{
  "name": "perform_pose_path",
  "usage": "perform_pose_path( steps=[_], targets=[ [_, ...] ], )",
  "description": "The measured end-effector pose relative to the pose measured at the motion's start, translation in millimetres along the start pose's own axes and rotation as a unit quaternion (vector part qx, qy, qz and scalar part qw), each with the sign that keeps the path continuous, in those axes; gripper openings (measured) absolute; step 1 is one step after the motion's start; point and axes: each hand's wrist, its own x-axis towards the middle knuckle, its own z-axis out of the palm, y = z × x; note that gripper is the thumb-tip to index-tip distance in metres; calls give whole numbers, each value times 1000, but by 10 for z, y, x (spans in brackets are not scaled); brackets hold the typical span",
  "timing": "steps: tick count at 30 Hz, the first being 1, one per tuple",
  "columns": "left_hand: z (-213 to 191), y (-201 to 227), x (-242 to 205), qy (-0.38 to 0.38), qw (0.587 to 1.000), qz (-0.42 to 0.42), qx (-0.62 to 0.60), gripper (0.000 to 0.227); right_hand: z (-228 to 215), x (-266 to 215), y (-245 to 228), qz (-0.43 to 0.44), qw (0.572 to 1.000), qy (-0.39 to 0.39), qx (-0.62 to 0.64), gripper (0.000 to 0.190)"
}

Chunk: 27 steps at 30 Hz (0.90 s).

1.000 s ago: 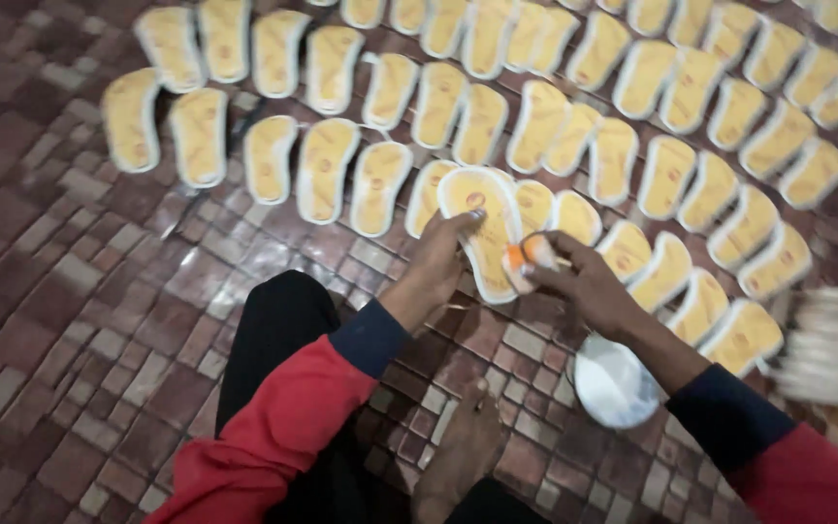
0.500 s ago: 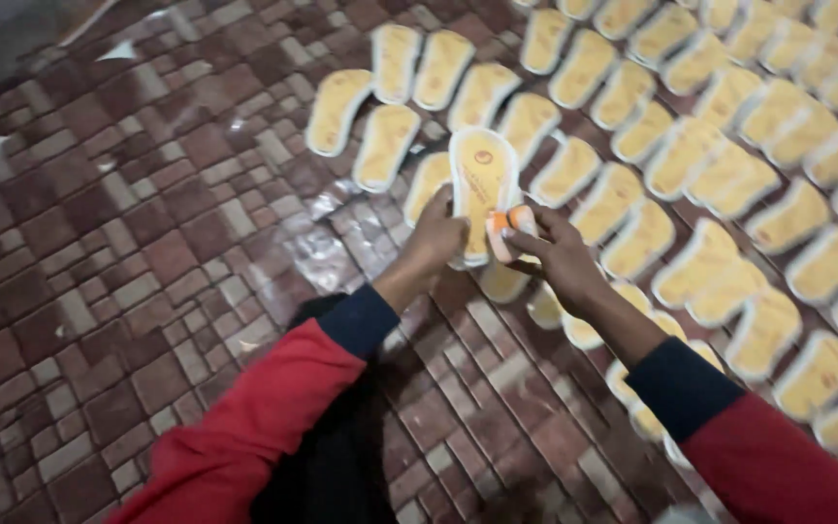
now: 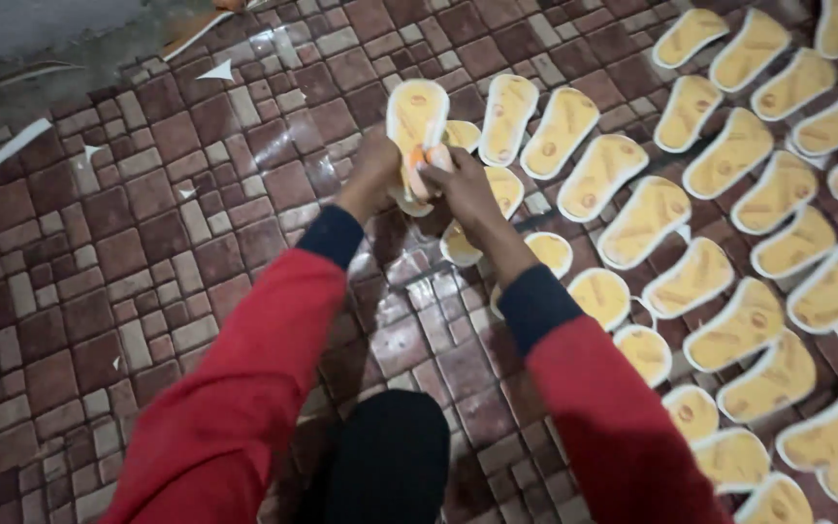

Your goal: The person sits on a tiled floor and applies a white adhesive to the edges of yellow shoe insoles using a sponge. They dip the sponge into a small metal bowl of glue and rub it along the perimeter of each insole, handling them one at a time from a large batch laid out on the floor.

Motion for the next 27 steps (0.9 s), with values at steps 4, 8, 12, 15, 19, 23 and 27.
perform_pose_path(
  steps=[4, 8, 12, 15, 19, 23, 27],
  targets=[
    [-208, 139, 137, 7, 999, -41, 18, 51, 339, 117, -31, 29, 999, -15, 9, 63],
    [-167, -984, 1125, 35, 996, -81, 0, 50, 368, 12, 10, 48, 999, -25, -6, 64],
    [3, -915, 1378, -7, 908, 153, 389, 46, 219, -242, -235, 85, 996, -37, -7, 38],
    [24, -712, 1009, 200, 974, -74, 81, 72, 56, -258, -253, 80, 996, -6, -42, 44],
    [352, -579, 403, 295, 948, 63, 97, 57, -192, -192, -150, 54, 995, 31, -80, 38],
    [879, -583, -213, 304, 938, 145, 87, 21, -471, -268, -80, 21, 997, 58, -43, 55],
    [1309, -291, -990, 190, 972, 131, 46, 14, -953, -535, -49, -15, 993, 75, -89, 55]
  ],
)
